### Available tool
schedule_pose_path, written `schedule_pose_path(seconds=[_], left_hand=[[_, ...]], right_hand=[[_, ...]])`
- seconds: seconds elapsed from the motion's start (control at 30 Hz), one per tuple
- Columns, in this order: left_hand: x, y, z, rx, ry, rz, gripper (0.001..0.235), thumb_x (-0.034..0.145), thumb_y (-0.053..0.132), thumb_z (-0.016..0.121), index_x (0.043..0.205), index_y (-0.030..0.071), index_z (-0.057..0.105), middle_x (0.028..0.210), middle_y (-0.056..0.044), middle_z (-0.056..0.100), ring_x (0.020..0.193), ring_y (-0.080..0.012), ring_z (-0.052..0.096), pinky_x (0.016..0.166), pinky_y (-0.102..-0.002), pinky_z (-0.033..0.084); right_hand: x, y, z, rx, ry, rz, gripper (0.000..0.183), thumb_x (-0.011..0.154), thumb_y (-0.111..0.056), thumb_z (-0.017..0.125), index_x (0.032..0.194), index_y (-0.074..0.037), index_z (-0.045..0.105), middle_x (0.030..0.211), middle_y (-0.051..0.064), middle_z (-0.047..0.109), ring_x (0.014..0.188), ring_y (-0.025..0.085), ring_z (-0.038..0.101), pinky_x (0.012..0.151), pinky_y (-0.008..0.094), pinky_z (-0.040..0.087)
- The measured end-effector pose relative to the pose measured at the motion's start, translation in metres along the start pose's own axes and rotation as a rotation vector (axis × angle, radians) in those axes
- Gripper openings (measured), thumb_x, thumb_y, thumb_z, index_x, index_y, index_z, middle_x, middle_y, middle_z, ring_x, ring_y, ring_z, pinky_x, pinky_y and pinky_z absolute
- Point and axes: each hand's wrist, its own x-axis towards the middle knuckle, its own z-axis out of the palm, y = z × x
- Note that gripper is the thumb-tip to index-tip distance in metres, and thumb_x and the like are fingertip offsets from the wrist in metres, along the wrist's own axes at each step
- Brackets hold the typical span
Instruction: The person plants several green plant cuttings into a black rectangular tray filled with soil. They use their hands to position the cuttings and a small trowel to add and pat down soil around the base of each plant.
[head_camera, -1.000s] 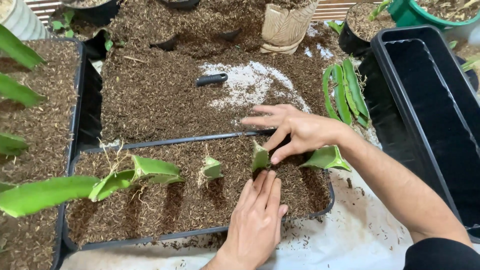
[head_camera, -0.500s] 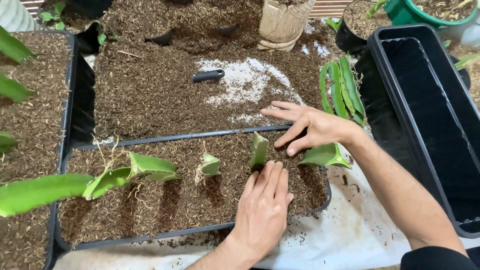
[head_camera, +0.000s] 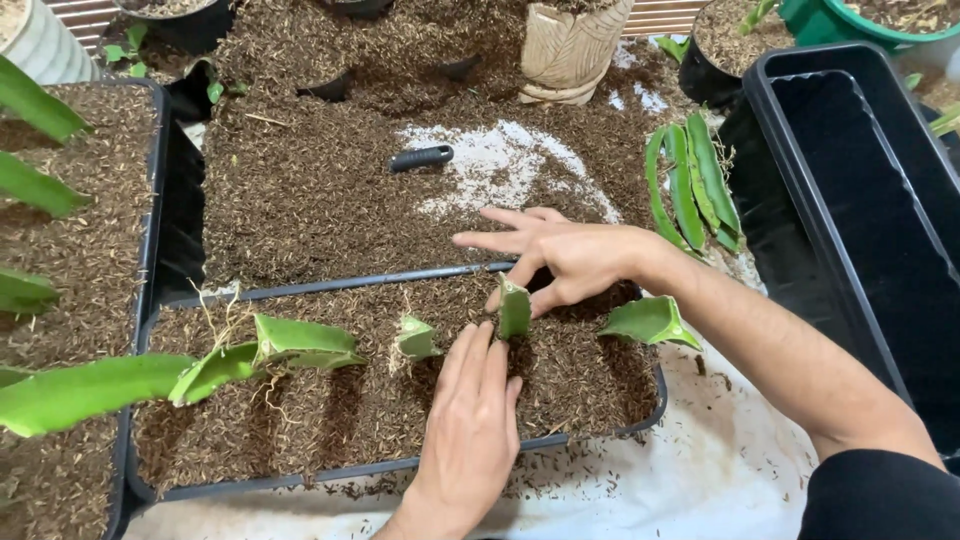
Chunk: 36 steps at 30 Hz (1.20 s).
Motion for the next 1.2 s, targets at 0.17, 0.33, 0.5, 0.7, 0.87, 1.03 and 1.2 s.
schedule_pose_path(seconds=[0.17,0.33,0.5,0.7,0.87,1.03,1.2], left_hand=[[0.002,-0.005,0.003,-0.008,0.026,0.058,0.028,0.082,0.007,0.058,0.107,-0.005,0.059,0.115,-0.024,0.058,0.111,-0.0346,0.054,0.100,-0.043,0.039],[0.004,-0.008,0.007,0.027,-0.034,0.074,0.029,0.084,0.010,0.057,0.109,-0.005,0.060,0.115,-0.025,0.057,0.109,-0.0345,0.055,0.100,-0.043,0.039],[0.006,-0.009,0.003,0.021,-0.051,0.090,0.029,0.086,0.011,0.054,0.108,-0.007,0.059,0.117,-0.025,0.056,0.111,-0.0363,0.052,0.100,-0.043,0.037],[-0.010,0.007,-0.010,0.062,0.001,0.064,0.034,0.083,0.022,0.061,0.113,0.008,0.057,0.129,-0.029,0.039,0.123,-0.0465,0.032,0.096,-0.056,0.036],[-0.004,0.000,0.000,0.061,-0.164,-0.024,0.043,0.084,0.031,0.058,0.122,0.013,0.050,0.137,-0.039,0.016,0.131,-0.0504,0.011,0.100,-0.059,0.020],[-0.003,-0.001,0.002,0.156,-0.148,-0.024,0.044,0.085,0.041,0.054,0.121,0.017,0.050,0.136,-0.035,0.027,0.131,-0.0432,0.023,0.100,-0.052,0.026],[-0.008,0.002,-0.006,0.048,-0.225,-0.051,0.042,0.086,0.037,0.054,0.120,0.013,0.050,0.137,-0.038,0.017,0.131,-0.0477,0.014,0.099,-0.056,0.024]], right_hand=[[0.004,0.004,0.003,-0.006,-0.044,-0.050,0.029,0.067,-0.019,0.075,0.094,-0.028,0.074,0.149,-0.004,0.017,0.138,0.034,0.000,0.099,0.067,0.004],[0.004,-0.005,0.002,-0.102,-0.099,0.027,0.032,0.064,-0.016,0.076,0.094,-0.027,0.074,0.149,-0.005,0.013,0.138,0.034,-0.002,0.098,0.071,0.003],[0.003,0.001,0.010,-0.204,0.007,-0.061,0.032,0.065,-0.019,0.074,0.095,-0.029,0.073,0.147,-0.002,0.014,0.136,0.038,0.002,0.099,0.070,0.004],[-0.005,-0.007,0.001,-0.012,-0.065,0.010,0.055,0.059,-0.028,0.083,0.112,-0.029,0.066,0.150,0.001,0.005,0.137,0.035,-0.010,0.097,0.070,-0.004],[0.005,-0.012,-0.001,-0.090,-0.099,0.011,0.059,0.058,-0.031,0.084,0.114,-0.030,0.064,0.150,0.003,0.005,0.135,0.040,-0.010,0.095,0.073,0.000],[0.007,-0.012,0.001,-0.166,-0.104,0.030,0.048,0.060,-0.033,0.081,0.107,-0.031,0.068,0.149,0.000,0.003,0.135,0.039,-0.009,0.098,0.071,0.000],[0.007,-0.006,-0.011,-0.009,-0.125,-0.011,0.079,0.058,-0.011,0.084,0.127,-0.031,0.050,0.151,0.004,-0.003,0.136,0.035,-0.016,0.101,0.065,-0.005]])
